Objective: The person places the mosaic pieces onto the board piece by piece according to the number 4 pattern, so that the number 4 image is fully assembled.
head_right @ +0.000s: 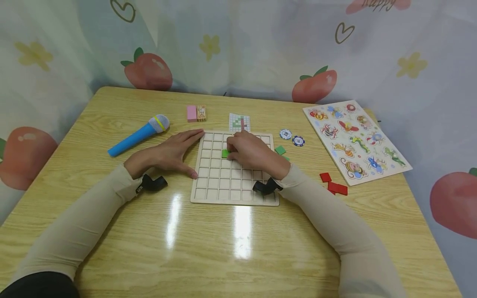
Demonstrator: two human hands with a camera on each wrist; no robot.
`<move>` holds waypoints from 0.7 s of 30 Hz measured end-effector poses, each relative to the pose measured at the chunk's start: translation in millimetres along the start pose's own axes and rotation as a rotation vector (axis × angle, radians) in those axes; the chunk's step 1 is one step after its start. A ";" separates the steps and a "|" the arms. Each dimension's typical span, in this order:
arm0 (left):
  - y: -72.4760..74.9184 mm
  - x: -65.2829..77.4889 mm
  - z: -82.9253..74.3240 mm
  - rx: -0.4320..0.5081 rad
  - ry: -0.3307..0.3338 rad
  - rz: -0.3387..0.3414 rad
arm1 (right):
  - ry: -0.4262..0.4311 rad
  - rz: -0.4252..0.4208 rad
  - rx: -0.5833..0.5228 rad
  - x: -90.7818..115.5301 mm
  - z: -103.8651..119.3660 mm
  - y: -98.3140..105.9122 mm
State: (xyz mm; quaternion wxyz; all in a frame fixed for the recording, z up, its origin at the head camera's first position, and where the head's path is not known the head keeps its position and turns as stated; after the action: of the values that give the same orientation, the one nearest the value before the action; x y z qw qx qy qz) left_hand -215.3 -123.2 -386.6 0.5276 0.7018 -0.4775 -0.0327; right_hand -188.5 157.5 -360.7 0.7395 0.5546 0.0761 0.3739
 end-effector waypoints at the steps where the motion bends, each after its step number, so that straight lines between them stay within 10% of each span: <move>1: 0.2 -0.5 -0.7 0.001 -0.004 0.001 | -0.003 -0.009 0.015 2.5 -0.1 0.2; 11: -1.8 0.4 -0.5 0.003 -0.001 -0.011 | -0.008 -0.286 -0.023 79.8 -26.1 -0.5; 21: -2.7 0.2 1.0 0.007 -0.005 -0.019 | -0.146 -0.306 -0.084 175.0 -58.8 -41.4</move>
State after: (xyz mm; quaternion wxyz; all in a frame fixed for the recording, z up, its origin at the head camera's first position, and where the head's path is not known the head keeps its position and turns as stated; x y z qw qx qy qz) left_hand -214.0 -124.1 -389.1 0.5234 0.7082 -0.4722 -0.0378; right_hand -76.1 309.6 -366.1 0.8139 0.5307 0.0898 0.2187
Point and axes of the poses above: each hand's wrist, its own x-axis away from the middle knuckle, its own y-axis out of the back of the hand, z = x × y, the point moved 1 cm from there along -x, towards the middle knuckle, and after that the axes turned 15 degrees about z, right-handed, at the moved point
